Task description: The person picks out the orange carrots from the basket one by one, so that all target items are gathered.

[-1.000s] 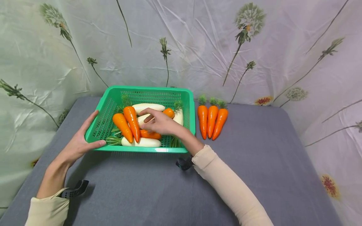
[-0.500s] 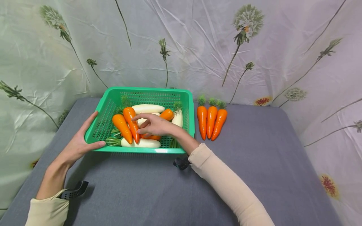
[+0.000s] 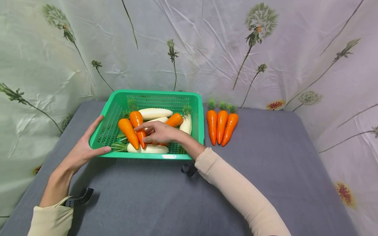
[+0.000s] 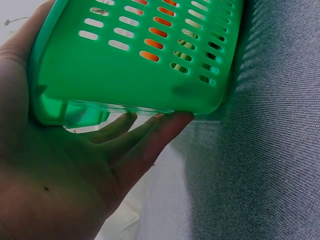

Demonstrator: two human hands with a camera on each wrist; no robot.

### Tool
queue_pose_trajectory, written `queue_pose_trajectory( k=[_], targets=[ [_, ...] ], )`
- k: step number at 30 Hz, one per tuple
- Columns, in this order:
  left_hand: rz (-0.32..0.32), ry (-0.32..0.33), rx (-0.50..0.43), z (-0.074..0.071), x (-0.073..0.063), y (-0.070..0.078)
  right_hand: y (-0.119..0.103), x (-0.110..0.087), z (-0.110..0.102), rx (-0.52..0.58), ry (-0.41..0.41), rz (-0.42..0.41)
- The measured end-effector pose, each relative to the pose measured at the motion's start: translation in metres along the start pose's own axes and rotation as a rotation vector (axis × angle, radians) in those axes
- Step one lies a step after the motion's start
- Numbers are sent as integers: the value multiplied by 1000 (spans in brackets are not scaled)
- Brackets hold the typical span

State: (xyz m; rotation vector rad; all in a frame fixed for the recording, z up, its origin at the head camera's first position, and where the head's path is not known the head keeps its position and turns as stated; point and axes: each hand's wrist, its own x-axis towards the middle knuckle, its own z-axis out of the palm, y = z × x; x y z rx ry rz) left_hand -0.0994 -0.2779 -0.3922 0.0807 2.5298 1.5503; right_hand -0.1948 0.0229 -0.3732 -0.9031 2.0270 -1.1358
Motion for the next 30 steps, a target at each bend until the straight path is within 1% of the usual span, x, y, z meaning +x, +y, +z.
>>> queue_pose_trajectory(
  k=[5,8,12,20,30],
  targets=[
    [-4,1,-1,-1,-1,0,-1,3,1,7,-21,20],
    [-2,3,-7,0,-1,0,-1,4,2,18,-12,16],
    [-2,3,-15,0,-1,0,-2,1,2,50,13,1],
    [-3,-1,-16,1,0,1,-2,-5,1,111,77,0],
    [-6,1,-12,0,0,0,-4,-16,-10,153,151,-9]
  ],
)
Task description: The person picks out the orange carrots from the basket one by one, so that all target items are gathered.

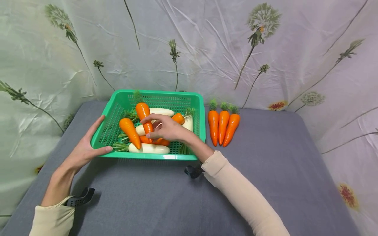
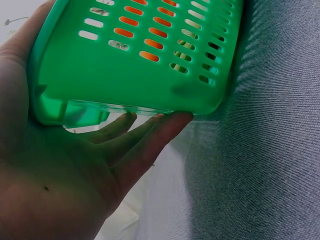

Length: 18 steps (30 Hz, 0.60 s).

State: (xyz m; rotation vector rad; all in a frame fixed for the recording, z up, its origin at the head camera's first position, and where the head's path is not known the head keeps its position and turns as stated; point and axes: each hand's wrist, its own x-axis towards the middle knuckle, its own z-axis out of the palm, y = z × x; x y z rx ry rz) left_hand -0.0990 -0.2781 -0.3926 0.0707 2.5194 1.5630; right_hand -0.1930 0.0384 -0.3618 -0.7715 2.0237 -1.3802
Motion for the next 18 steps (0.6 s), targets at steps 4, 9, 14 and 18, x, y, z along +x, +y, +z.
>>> queue_pose_trajectory(
  k=[4,9,14,18],
  targets=[
    [2,2,8,0,0,0,1,-7,-7,6,33,-24],
    [3,5,19,-1,-3,-1,0,-18,-17,-23,86,-18],
    [10,12,13,-1,-2,0,-2,-27,-29,9,121,-18],
    [6,9,10,1,-1,1,-3,-36,-39,26,143,-8]
  ],
)
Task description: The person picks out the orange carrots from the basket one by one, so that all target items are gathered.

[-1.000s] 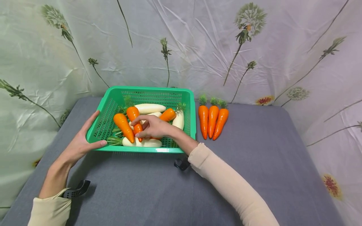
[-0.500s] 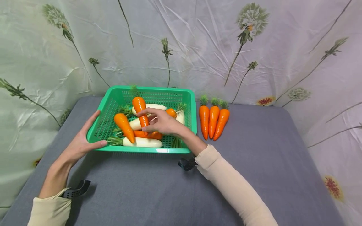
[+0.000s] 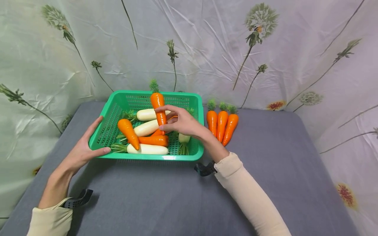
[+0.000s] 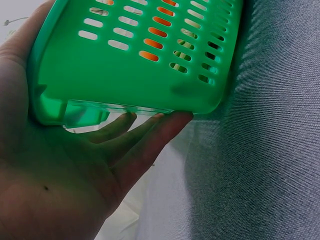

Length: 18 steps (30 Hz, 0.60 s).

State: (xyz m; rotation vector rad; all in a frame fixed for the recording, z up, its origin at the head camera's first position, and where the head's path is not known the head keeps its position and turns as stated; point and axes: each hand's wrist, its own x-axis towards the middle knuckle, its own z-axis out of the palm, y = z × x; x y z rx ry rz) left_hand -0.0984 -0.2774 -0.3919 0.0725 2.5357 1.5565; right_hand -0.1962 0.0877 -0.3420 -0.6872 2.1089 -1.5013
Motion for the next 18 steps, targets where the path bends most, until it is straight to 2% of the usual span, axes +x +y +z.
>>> queue_pose_trajectory(
  k=[8,18],
  targets=[
    [-8,0,18,1,0,2,-4,-13,-16,-2,42,-21],
    [3,-8,-7,1,0,1,-3,-28,-32,-26,110,-26]
  ],
)
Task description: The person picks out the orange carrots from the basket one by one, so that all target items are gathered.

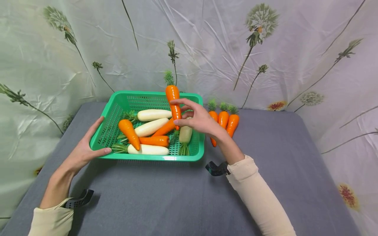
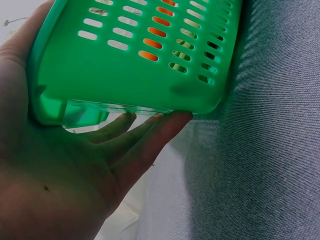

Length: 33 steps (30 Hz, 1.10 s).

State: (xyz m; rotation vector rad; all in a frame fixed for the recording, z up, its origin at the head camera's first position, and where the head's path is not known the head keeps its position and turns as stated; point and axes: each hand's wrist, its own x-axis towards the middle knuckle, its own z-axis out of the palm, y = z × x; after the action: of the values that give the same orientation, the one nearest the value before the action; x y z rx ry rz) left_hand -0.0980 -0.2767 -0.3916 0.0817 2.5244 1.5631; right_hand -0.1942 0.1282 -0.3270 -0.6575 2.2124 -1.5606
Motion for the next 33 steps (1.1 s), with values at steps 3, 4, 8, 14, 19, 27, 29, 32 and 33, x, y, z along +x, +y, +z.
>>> queue_pose_trajectory(
  k=[3,4,8,14,19,27,29,32,33],
  targets=[
    [2,0,-3,1,0,-1,2,-4,-6,10,18,12],
    [2,0,-4,1,0,-1,2,-6,-8,12,24,18],
    [5,3,-8,2,1,-2,5,-11,-15,4,45,45],
    [-1,2,-6,2,1,-2,9,-17,-25,-11,77,50],
    [-13,1,7,1,1,-1,11,-24,-34,-37,99,63],
    [-15,0,5,0,0,-1,17,-31,-42,-58,128,50],
    [-13,0,4,0,0,0,18,-32,-43,-62,131,46],
    [-14,3,12,-1,0,0,20,-35,-45,-60,126,32],
    [-14,4,15,-1,0,1,21,-36,-46,-58,124,26]
  ],
)
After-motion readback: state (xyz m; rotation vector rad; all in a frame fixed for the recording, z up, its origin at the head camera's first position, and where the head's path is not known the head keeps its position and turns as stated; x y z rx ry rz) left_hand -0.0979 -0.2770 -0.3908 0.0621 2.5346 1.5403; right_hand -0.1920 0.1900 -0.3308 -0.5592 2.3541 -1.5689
